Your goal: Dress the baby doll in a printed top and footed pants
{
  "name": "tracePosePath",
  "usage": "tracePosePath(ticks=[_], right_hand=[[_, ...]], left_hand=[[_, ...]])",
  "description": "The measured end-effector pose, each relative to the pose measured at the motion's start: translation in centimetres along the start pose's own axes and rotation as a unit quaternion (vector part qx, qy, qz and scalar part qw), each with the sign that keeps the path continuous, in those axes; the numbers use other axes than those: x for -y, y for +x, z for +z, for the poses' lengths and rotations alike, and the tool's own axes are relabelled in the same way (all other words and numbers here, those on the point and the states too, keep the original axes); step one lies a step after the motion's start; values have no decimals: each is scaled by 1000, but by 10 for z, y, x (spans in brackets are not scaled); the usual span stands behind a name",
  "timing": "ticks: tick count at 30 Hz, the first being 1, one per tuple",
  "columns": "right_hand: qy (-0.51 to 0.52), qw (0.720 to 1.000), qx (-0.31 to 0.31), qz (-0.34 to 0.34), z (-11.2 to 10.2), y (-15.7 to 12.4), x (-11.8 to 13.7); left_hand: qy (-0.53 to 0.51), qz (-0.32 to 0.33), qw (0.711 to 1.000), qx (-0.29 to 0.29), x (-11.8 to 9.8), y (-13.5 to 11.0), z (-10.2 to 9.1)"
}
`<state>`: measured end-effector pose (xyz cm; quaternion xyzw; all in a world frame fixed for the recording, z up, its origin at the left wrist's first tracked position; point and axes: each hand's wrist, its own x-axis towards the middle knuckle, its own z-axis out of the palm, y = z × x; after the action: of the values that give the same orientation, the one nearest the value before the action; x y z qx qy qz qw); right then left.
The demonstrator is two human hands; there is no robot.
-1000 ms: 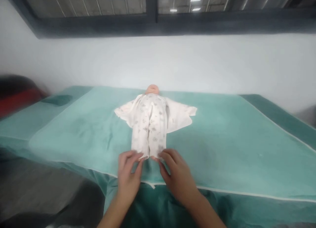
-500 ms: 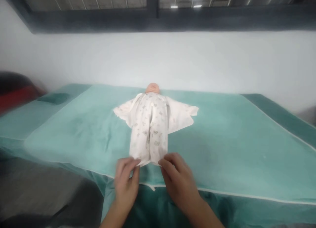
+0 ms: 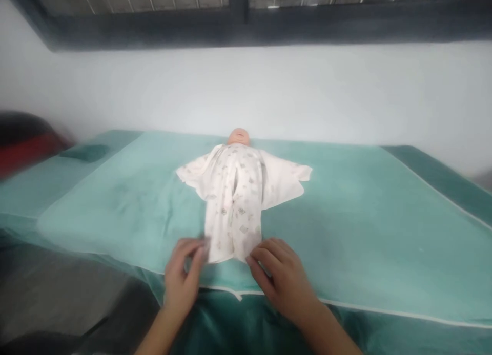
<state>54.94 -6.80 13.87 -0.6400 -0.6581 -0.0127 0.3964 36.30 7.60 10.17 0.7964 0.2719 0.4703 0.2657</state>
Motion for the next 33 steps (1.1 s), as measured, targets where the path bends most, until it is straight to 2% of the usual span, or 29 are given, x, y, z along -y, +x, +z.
tracePosePath(ticks=[2,4,6,8,11,13,16,20,24,30,33], right_hand=[[2,1000,-4,-7,-1,6,-1],[-9,1000,-14,-2,0,14,-12],[-41,998,-44,29,3,22,-34],[-99,991,-61,70,6,31,-63],[-170,983,-13,68,12,40,-103],[-183,982,9,54,15,41,-118],[-190,980,15,54,19,39,-126],[-194,979,21,54,19,37,-126],[-168,984,-15,65,17,36,-123],[-142,987,-10,76,15,33,-118],[-130,983,-80,100,11,33,-131]], left_hand=[[33,-44,998,-14,18,25,2],[77,-61,995,-12,39,55,8],[127,-80,989,8,60,85,16],[179,-137,974,31,76,111,23],[243,-171,951,85,88,131,30],[255,-160,947,107,91,132,32],[232,-148,956,99,92,125,31],[166,-139,976,36,89,116,29],[147,-125,981,-10,84,112,26],[164,-125,978,-2,84,112,26],[179,-136,974,21,86,113,27]])
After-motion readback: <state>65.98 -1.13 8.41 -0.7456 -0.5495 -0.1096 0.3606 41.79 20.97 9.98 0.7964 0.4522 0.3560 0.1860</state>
